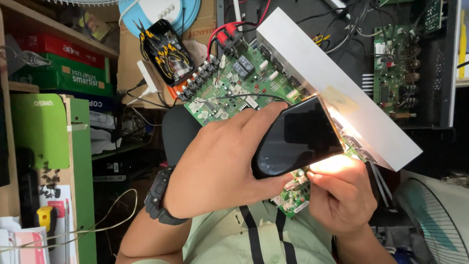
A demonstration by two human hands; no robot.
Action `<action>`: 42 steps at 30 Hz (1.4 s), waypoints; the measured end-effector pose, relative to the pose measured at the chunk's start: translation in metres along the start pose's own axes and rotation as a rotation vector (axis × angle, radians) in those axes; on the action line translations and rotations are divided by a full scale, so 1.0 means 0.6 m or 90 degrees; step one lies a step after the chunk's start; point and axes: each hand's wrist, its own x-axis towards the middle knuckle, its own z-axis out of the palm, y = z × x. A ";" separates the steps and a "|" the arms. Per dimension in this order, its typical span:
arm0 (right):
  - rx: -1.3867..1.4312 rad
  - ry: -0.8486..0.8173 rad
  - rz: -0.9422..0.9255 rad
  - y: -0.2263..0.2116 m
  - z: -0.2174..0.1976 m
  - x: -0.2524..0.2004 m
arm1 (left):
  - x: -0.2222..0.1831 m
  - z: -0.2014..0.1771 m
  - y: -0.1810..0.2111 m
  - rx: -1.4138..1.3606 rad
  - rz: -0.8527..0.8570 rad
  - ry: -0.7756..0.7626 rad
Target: A person uses a smartphone to inspect a circuit board and then uses multimeter probes to test components.
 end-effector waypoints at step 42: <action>-0.031 0.028 0.010 -0.012 0.010 0.013 | -0.022 -0.007 0.007 0.000 0.041 0.036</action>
